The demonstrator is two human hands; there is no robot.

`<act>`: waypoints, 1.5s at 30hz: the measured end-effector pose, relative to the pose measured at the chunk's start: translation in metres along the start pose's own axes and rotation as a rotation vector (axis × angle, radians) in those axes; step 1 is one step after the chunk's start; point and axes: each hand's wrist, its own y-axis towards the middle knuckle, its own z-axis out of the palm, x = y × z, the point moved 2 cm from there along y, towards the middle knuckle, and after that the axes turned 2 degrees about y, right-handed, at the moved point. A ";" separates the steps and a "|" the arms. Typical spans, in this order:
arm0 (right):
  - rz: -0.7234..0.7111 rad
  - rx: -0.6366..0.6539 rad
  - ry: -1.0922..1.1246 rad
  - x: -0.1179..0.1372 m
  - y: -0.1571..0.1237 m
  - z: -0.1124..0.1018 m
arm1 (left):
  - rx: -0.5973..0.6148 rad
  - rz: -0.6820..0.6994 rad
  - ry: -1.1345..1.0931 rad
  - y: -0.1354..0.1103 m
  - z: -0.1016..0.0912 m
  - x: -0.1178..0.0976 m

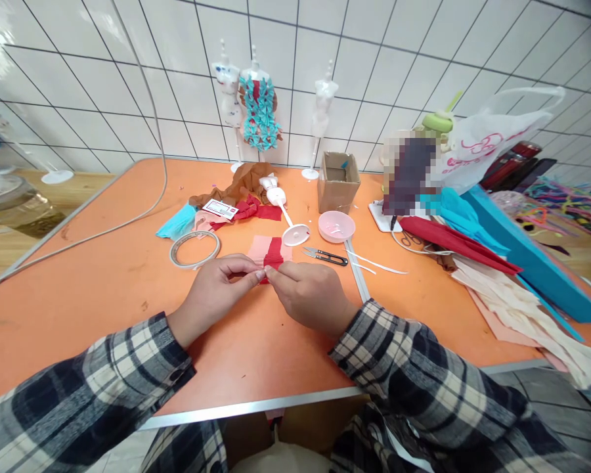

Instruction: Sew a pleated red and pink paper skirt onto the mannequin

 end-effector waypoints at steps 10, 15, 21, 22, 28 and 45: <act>0.051 0.041 0.035 -0.003 0.000 0.004 | 0.055 0.011 0.085 0.003 0.001 0.006; 0.166 -0.004 0.228 -0.012 0.001 0.005 | 0.054 -0.017 0.115 0.002 0.001 0.005; 0.234 -0.053 0.399 -0.012 0.004 0.005 | 0.024 -0.061 0.180 0.000 0.001 0.000; 0.236 -0.043 0.412 -0.011 0.005 0.006 | 0.023 -0.058 0.183 -0.001 0.001 0.000; 0.307 -0.011 0.503 -0.009 0.008 0.007 | -0.023 0.018 0.260 -0.003 0.002 -0.004; 0.832 0.090 1.162 -0.012 0.011 0.016 | 0.013 0.054 0.141 -0.003 0.006 -0.007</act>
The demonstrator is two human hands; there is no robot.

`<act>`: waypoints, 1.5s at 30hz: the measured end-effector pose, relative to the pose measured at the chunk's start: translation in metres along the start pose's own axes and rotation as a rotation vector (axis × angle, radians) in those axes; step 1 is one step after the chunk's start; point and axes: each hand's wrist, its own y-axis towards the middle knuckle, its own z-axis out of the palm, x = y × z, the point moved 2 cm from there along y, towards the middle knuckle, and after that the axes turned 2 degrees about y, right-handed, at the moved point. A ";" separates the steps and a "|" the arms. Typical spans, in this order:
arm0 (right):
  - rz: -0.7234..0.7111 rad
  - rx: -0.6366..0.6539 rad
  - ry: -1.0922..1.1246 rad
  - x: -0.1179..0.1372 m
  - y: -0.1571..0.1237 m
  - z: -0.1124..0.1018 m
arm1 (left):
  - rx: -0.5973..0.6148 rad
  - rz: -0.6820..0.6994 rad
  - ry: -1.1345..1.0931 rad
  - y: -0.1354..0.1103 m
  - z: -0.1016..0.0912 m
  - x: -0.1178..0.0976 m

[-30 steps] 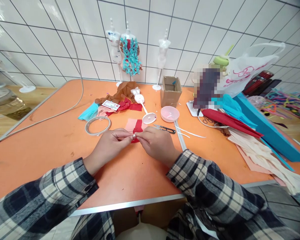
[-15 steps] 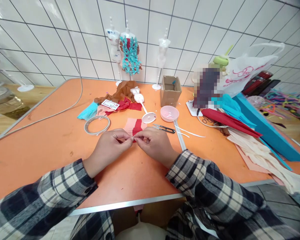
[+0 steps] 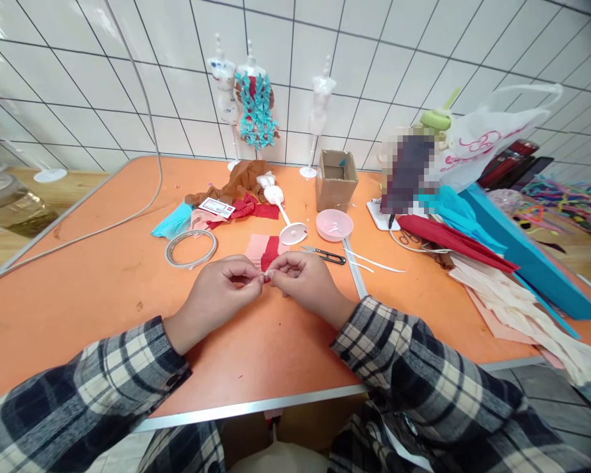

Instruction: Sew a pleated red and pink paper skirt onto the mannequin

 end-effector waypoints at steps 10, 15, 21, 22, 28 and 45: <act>0.096 0.052 0.369 -0.003 0.004 -0.002 | -0.016 0.135 -0.088 -0.004 -0.004 0.003; 0.097 -0.066 0.482 -0.006 0.010 -0.009 | -0.044 0.235 -0.079 -0.005 -0.008 0.002; -0.116 -0.295 0.468 0.013 0.032 -0.054 | -0.068 0.281 -0.071 -0.003 -0.008 0.003; -0.175 -0.352 0.441 0.017 0.039 -0.065 | -0.071 0.288 -0.076 -0.002 -0.006 0.002; -0.406 -0.696 0.026 0.040 0.091 -0.113 | -0.069 0.320 -0.077 -0.001 -0.001 0.000; -0.183 -0.820 -0.978 0.029 0.119 -0.147 | -0.078 0.250 -0.088 0.001 0.001 0.008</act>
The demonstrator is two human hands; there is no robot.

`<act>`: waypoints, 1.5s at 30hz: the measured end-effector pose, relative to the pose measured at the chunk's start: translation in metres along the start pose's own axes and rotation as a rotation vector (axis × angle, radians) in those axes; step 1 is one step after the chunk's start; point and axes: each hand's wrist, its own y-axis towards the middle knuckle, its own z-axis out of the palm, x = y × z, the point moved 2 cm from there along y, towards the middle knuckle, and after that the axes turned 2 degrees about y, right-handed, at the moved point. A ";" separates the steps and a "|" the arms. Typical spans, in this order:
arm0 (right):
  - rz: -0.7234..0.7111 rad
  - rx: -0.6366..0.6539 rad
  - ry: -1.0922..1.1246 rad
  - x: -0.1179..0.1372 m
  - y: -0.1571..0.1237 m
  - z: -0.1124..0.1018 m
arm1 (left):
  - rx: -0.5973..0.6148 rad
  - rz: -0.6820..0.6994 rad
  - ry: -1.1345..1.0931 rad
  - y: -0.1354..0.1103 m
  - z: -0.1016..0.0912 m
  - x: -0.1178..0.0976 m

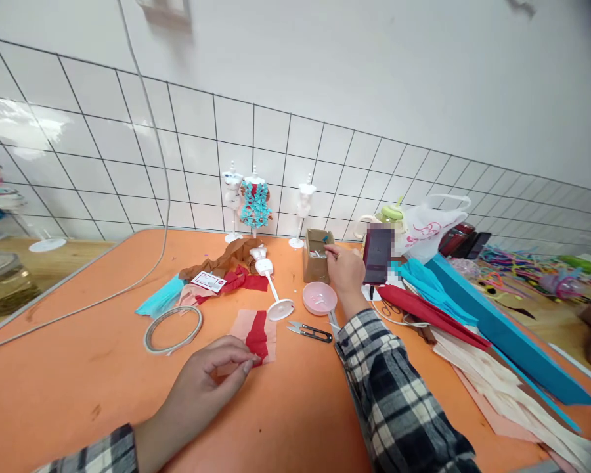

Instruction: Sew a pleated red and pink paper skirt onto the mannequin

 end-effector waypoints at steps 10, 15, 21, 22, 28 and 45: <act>-0.443 -0.122 0.662 0.057 -0.114 -0.012 | -0.053 -0.129 0.013 0.000 -0.008 0.007; -0.304 0.315 0.910 0.080 -0.167 -0.013 | -0.044 -0.107 -0.006 -0.003 -0.009 0.006; -0.138 0.467 0.978 0.080 -0.164 -0.013 | -0.061 -0.105 0.016 -0.005 -0.012 0.003; -0.145 0.474 0.979 0.080 -0.164 -0.012 | -0.059 -0.106 0.018 -0.004 -0.012 0.002; -0.111 0.508 1.042 0.082 -0.168 -0.007 | -0.017 -0.119 0.012 -0.001 -0.011 0.000; -0.088 0.451 1.054 0.079 -0.169 -0.002 | 0.001 -0.155 0.038 -0.001 -0.008 0.004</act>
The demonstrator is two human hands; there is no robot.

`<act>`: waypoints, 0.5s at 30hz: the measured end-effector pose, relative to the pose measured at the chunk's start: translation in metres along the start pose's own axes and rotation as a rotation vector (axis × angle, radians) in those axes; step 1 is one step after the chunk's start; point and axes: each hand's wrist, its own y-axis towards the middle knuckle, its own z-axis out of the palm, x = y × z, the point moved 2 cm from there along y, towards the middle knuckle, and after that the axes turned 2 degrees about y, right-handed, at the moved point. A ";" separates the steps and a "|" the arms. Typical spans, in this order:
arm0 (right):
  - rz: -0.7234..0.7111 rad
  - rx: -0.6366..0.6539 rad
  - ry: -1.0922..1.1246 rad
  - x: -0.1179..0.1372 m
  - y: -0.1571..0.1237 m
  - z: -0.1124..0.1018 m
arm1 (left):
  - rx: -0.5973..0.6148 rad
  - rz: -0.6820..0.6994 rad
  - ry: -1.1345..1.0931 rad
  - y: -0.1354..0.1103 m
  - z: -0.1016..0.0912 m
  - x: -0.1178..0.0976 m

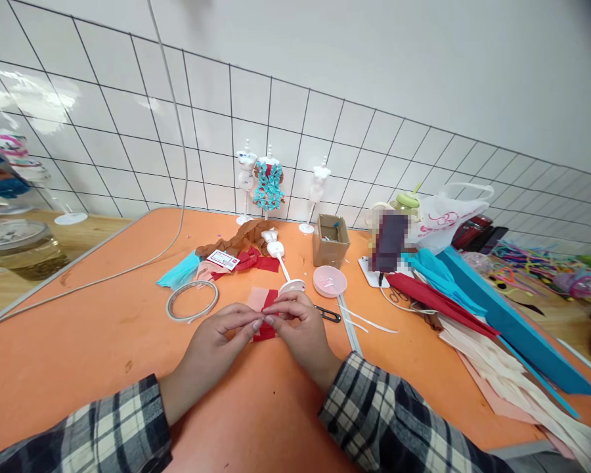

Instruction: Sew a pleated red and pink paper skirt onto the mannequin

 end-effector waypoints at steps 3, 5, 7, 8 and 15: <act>-0.083 -0.013 -0.090 0.006 -0.002 -0.001 | 0.010 -0.013 -0.007 -0.001 0.001 0.000; -0.137 0.000 -0.139 0.010 -0.003 -0.001 | 0.008 -0.012 -0.007 -0.001 0.001 0.000; -0.185 0.001 -0.173 0.013 -0.005 -0.002 | -0.001 -0.012 -0.010 -0.002 0.001 0.001; -0.207 -0.002 -0.191 0.014 -0.005 -0.003 | -0.004 -0.011 -0.013 -0.002 0.001 0.002; -0.290 -0.027 -0.492 0.016 -0.004 -0.009 | 0.048 -0.002 -0.046 -0.002 0.003 0.002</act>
